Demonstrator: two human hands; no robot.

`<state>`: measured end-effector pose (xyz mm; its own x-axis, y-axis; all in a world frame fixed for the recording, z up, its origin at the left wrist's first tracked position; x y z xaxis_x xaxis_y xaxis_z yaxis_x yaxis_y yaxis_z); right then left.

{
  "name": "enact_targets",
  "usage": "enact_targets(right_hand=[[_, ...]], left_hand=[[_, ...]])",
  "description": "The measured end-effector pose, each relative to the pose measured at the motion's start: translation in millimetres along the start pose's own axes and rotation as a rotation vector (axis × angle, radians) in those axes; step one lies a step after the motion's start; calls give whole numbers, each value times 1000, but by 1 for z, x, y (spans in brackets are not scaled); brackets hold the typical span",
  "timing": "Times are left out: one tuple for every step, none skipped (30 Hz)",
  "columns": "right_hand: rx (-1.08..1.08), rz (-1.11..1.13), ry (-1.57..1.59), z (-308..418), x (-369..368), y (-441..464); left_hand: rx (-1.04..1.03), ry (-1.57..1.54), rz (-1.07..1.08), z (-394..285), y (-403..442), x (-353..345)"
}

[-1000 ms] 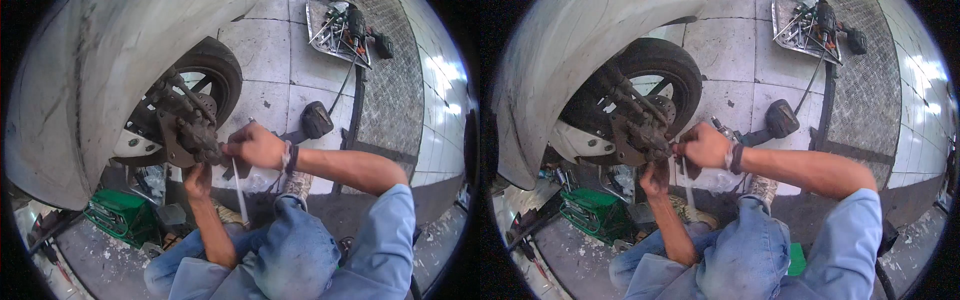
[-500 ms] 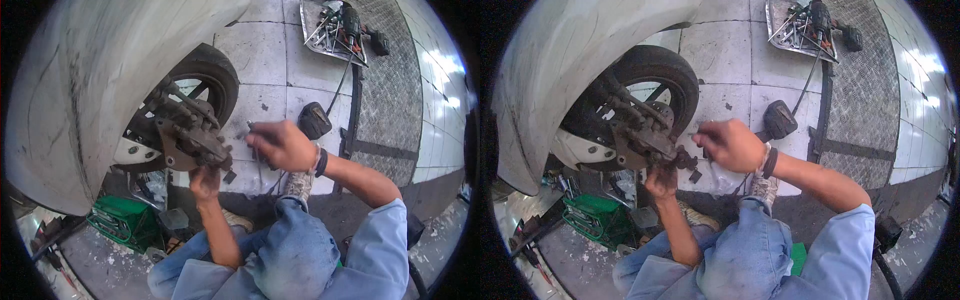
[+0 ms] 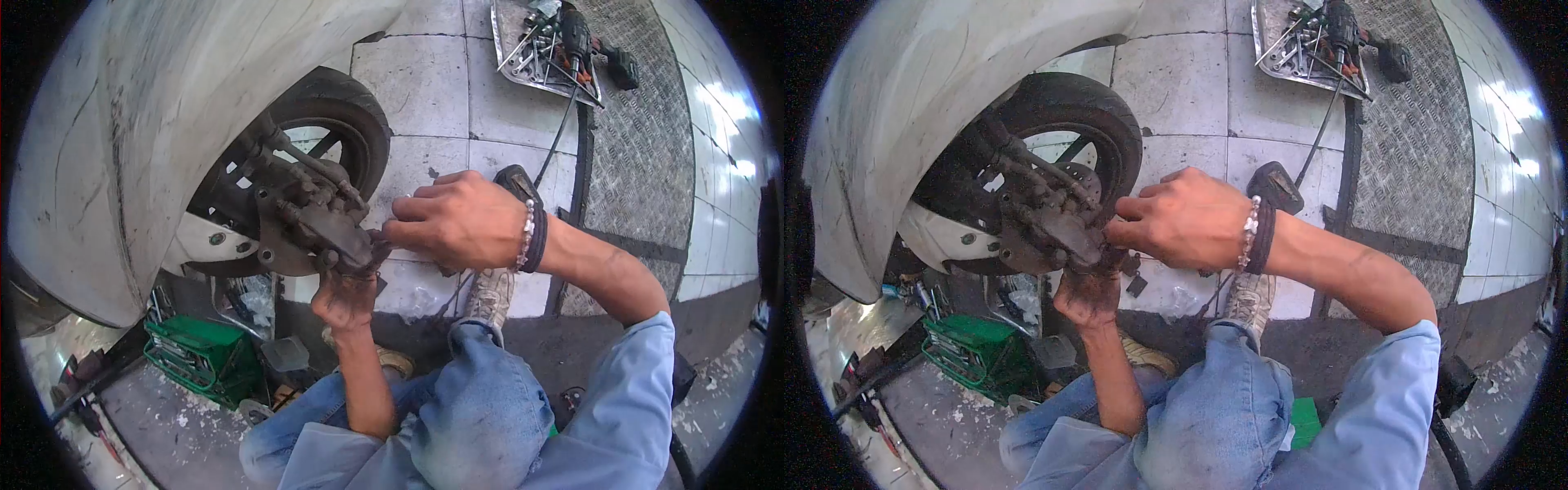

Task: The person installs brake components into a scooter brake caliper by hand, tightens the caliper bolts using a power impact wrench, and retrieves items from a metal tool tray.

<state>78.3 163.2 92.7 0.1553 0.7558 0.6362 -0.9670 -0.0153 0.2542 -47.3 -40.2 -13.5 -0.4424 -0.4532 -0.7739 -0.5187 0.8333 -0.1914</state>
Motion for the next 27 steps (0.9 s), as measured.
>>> enact_targets(right_hand=[[6,12,-46,-1,-3,-1],[4,10,-48,-3,-5,-2],[32,19,-70,-4,-7,-3],[62,32,-90,-4,-8,-4],[61,34,-89,-6,-9,-4],[119,50,-162,-8,-9,-2],[177,64,-236,-8,-10,-1],[176,61,-235,-8,-10,1],[146,103,-231,-7,-11,2],[118,146,-225,-8,-13,3],[110,110,-212,-8,-10,4],[102,75,-198,-7,-5,7],[174,75,-248,-2,5,8],[243,72,-298,3,11,9],[244,49,-293,3,12,9],[241,49,-294,3,11,8],[241,41,-281,3,8,8],[243,33,-267,3,7,8],[243,33,-267,3,6,8],[251,32,-269,2,6,8],[259,30,-270,2,5,8],[261,31,-269,1,3,8],[197,31,-214,-3,-1,6],[164,32,-186,-4,-1,6],[132,32,-158,-4,-1,6],[134,14,-187,-2,2,6],[135,-4,-217,-1,4,7]], left_hand=[[-10,-35,-32,1,-1,4],[-17,-69,-60,2,-1,6],[-13,-70,-56,1,1,4],[-15,6,12,-2,2,-2],[-17,83,78,-3,2,-6],[-17,82,78,-3,0,0],[-5,29,32,-2,-3,10],[10,-23,-13,-1,-5,18],[13,-23,-14,-1,-5,16],[-1,3,-14,-1,-5,15],[-16,29,-15,-2,-5,14],[-20,27,-17,-3,-5,14],[0,14,3,-2,-5,13],[23,2,26,-2,-5,13],[26,1,26,-1,-4,12],[19,1,47,-1,-4,11],[11,2,68,-1,-3,9],[13,3,70,-1,-2,7],[10,34,84,-2,-2,4],[6,65,96,-3,-1,1],[4,66,94,-3,-1,-2],[1,24,108,-2,-1,-5],[0,-19,124,-2,-1,-6],[0,-19,123,-2,-1,-4],[7,-18,110,-1,-2,1],[13,-17,99,0,-2,5],[14,-17,100,0,-2,6]])
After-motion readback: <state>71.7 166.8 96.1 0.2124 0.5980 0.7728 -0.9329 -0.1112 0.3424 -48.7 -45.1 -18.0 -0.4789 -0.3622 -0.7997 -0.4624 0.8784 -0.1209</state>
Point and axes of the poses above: each hand's wrist, its own y-axis towards the middle knuckle, its own x-axis out of the back of the hand, z = x × y, the point moved 3 cm from there along y, towards the middle knuckle, and after that the axes turned 14 degrees about y, right-handed, at the moved point
